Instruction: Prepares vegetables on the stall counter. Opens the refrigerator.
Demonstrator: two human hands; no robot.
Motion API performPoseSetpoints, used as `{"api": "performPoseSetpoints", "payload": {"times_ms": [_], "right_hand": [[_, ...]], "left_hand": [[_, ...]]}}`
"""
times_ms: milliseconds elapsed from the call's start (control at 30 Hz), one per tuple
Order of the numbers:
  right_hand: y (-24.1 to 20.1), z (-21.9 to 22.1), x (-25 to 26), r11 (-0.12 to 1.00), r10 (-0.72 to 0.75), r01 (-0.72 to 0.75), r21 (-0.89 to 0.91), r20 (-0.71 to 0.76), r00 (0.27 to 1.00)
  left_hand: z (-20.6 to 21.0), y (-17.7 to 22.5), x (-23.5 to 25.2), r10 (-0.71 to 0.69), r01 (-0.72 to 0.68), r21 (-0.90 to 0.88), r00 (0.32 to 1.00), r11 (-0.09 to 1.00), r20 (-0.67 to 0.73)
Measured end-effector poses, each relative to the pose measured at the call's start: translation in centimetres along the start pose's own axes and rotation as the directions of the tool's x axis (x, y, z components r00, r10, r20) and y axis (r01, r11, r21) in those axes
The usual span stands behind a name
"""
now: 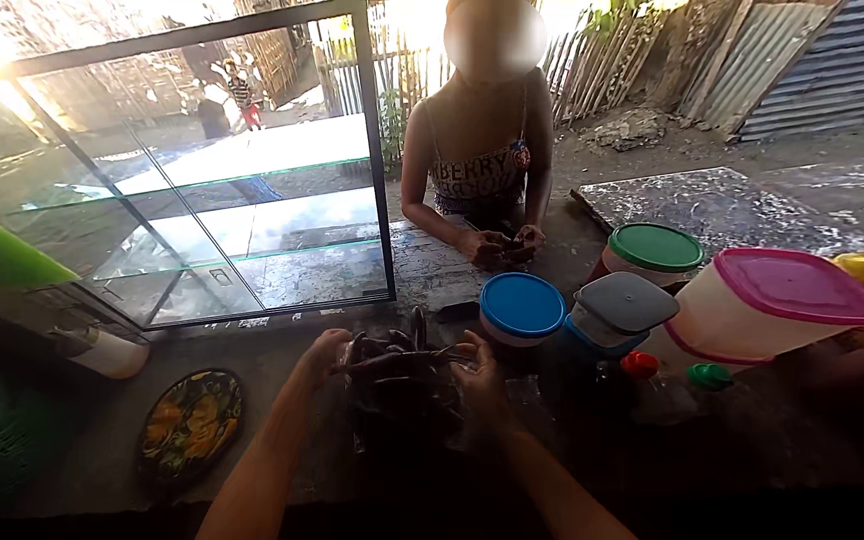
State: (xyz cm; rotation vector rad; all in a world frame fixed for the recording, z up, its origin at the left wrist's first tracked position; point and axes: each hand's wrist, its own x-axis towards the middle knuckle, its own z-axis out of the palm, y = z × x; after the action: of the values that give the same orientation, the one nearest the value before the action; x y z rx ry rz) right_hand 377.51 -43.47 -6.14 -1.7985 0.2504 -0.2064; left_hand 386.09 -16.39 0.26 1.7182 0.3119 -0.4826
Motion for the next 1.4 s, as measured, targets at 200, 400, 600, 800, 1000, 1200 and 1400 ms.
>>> {"api": "performPoseSetpoints", "payload": {"times_ms": [200,400,600,800,1000,1200,1400], "right_hand": [[0.8,-0.1,-2.0,0.848,-0.496,0.452,-0.277,-0.116,0.860],[1.5,0.3,-3.8,0.755,-0.579,0.598,-0.268,0.156,0.800],[1.5,0.5,-4.1,0.627,-0.652,0.670,-0.397,0.202,0.730],[0.4,-0.2,-4.3,0.830,-0.305,0.347,-0.438,0.165,0.938],[0.9,-1.0,-4.3,0.864,-0.291,0.318,-0.391,0.128,0.948],[2.3,-4.0,-5.4,0.728,-0.527,0.532,-0.433,0.142,0.838],[6.3,-8.6,-8.5,0.580,-0.507,0.589,-0.562,0.317,0.802]], "left_hand": [[-1.3,-1.5,-4.4,-0.236,0.165,0.682,0.972,0.712,0.011],[0.2,-2.5,-5.7,-0.204,0.135,0.396,0.969,0.908,0.138],[0.7,-4.5,-4.8,-0.070,0.071,0.026,0.997,0.997,-0.027],[1.7,-5.3,-5.8,-0.079,0.011,-0.647,0.994,0.762,-0.075],[4.3,-6.3,-5.7,-0.065,0.053,-0.842,0.998,0.538,0.022],[5.2,-6.7,-6.8,0.027,-0.104,-0.650,0.991,0.753,-0.127],[3.6,-8.5,-8.4,0.153,-0.080,0.361,0.972,0.929,-0.177]]}}
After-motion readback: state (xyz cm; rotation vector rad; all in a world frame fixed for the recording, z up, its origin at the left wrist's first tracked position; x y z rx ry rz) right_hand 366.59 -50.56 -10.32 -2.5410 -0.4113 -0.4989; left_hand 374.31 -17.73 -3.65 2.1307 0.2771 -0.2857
